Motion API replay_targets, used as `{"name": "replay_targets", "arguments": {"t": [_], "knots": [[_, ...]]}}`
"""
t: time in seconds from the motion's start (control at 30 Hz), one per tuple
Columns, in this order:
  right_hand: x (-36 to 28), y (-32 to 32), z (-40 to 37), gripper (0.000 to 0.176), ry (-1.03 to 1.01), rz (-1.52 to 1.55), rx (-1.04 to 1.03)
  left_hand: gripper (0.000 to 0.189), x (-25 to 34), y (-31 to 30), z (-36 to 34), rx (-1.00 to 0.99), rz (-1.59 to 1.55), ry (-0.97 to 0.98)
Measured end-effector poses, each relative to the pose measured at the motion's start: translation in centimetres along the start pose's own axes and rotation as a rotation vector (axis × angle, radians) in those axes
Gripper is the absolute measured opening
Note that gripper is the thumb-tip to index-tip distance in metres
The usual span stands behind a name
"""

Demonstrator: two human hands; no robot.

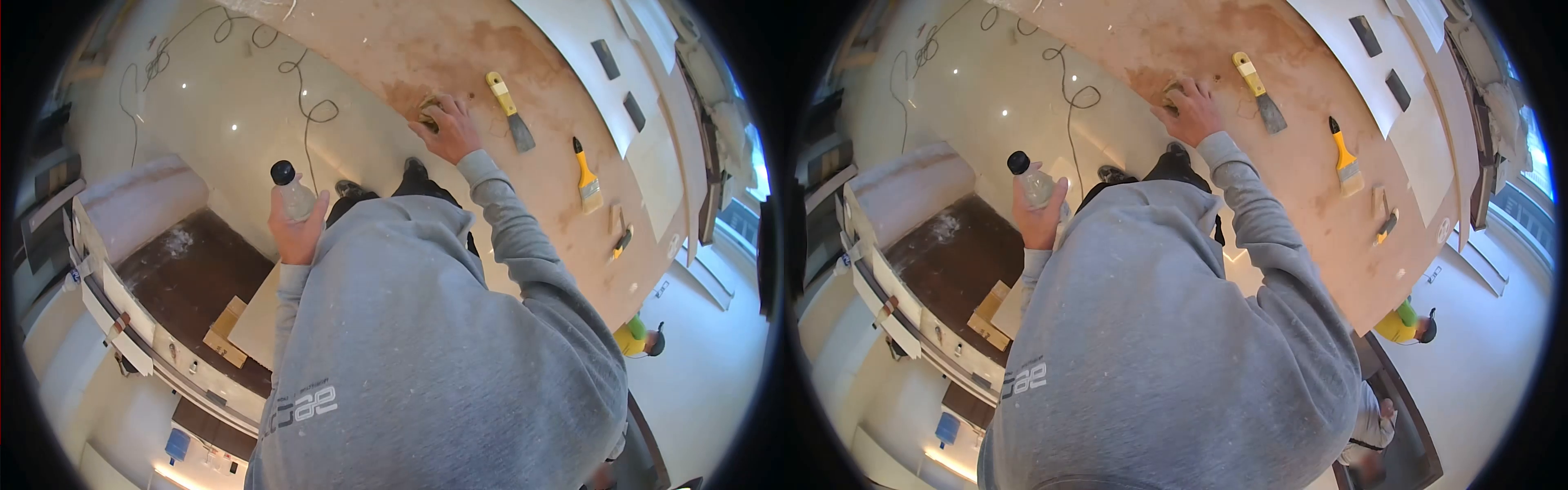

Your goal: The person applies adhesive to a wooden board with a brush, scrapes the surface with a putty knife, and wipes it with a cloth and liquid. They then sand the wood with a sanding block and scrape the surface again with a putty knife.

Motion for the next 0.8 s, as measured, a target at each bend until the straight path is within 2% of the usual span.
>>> {"name": "replay_targets", "arguments": {"t": [0.1, 0.2, 0.4, 0.5, 0.6, 0.7, 0.8], "knots": [[0.1, 0.3, 1.1, 0.021, -0.029, -0.111, 0.070, 0.048, -0.3, -0.5, 0.1, 0.018, -0.007, 0.000], [-1.2, 0.9, 1.9, 0.016, -0.204, -0.037, 0.107, 0.048, -1.0, -0.9, 0.1, 0.010, -0.064, -0.044], [-1.5, 4.1, 3.4, 0.014, -0.308, -0.165, -0.163, 0.047, -2.1, -1.0, 0.0, 0.003, -0.089, -0.037], [-1.9, 4.8, 3.4, 0.019, -0.401, -0.281, -0.098, 0.047, -1.8, -1.5, -0.1, 0.006, -0.073, -0.023], [-1.5, 5.2, 3.5, 0.025, -0.361, -0.383, -0.131, 0.047, -1.7, -2.2, -0.3, 0.039, -0.045, 0.012], [0.2, 4.5, 4.3, 0.019, -0.235, -0.212, 0.013, 0.047, -2.2, -2.8, -0.6, 0.065, -0.056, -0.004], [3.4, 3.1, 5.6, 0.013, 0.094, -0.117, 0.181, 0.047, -2.6, -3.6, -0.8, 0.091, -0.049, -0.005]]}}
Point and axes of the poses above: each hand's wrist, its own z-axis towards the middle knuckle, its own y-axis out of the palm, x = y × z, the point moved 9 cm from there along z, towards the middle knuckle, and after that the axes turned 10 degrees about z, right-handed, at the moved point
